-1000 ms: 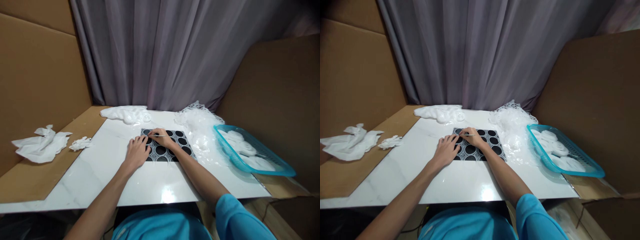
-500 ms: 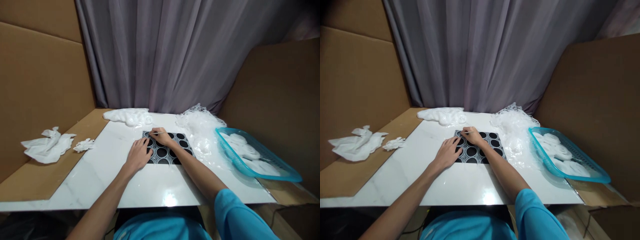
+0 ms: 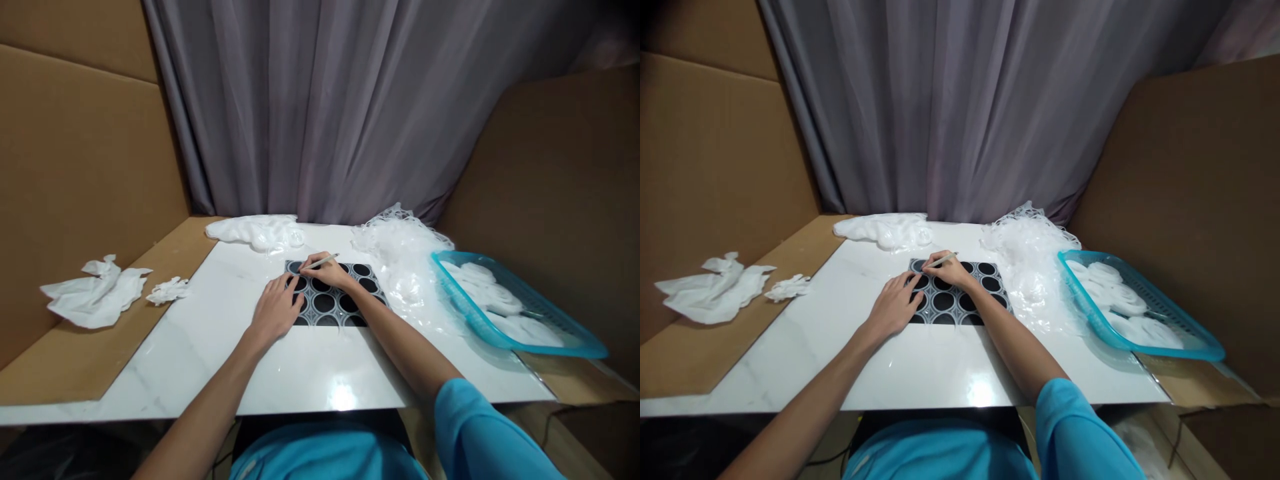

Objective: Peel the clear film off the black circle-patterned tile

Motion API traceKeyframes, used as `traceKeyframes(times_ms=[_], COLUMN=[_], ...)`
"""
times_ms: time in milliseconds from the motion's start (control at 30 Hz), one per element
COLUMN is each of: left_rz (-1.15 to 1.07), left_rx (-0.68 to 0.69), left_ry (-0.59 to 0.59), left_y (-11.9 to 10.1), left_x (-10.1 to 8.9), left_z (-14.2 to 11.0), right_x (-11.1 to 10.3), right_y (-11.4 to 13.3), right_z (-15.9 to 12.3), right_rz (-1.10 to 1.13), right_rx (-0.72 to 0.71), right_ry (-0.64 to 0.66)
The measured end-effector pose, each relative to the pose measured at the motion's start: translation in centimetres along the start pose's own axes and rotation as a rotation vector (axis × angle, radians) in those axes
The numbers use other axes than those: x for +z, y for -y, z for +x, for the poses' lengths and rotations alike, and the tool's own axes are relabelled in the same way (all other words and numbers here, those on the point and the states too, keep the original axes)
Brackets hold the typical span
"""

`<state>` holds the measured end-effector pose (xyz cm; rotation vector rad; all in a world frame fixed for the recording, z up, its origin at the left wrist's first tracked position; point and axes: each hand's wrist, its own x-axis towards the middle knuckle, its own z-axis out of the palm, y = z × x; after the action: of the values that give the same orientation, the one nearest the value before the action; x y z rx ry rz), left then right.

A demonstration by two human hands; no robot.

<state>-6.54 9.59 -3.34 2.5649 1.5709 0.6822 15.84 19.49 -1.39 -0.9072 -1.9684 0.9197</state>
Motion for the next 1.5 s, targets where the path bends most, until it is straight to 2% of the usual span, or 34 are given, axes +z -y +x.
traceKeyframes(times_ms=[167, 467, 700, 900, 1033, 1167, 1333, 1500], left_rz=[0.014, -0.023, -0.039, -0.047, -0.062, -0.069, -0.07, -0.058], left_rx=[0.015, -0.036, -0.023, -0.018, -0.009, -0.018, -0.009, 0.006], left_ry=[0.021, 0.058, 0.034, 0.019, 0.023, 0.021, 0.02, 0.016], left_y=[-0.1, 0.2, 0.4, 0.5, 0.5, 0.5, 0.6, 0.7], left_x=[-0.1, 0.1, 0.3, 0.5, 0.3, 0.3, 0.6, 0.7], left_z=[0.1, 0.4, 0.3, 0.4, 0.4, 0.4, 0.3, 0.1], right_x=[0.0, 0.4, 1.3, 1.7, 1.0, -0.7, -3.1, -3.3], right_y=[-0.1, 0.1, 0.6, 1.4, 1.6, 1.6, 1.1, 0.8], right_z=[-0.1, -0.8, -1.1, -1.2, 0.0, 3.1, 6.0, 4.8], right_rz=[0.009, -0.118, -0.335, -0.488, -0.714, -0.857, -0.8, -0.61], right_rx=[-0.041, -0.104, -0.072, -0.084, -0.117, -0.018, 0.053, -0.003], right_ry=[0.052, 0.057, 0.037, 0.084, 0.129, 0.076, -0.072, -0.089])
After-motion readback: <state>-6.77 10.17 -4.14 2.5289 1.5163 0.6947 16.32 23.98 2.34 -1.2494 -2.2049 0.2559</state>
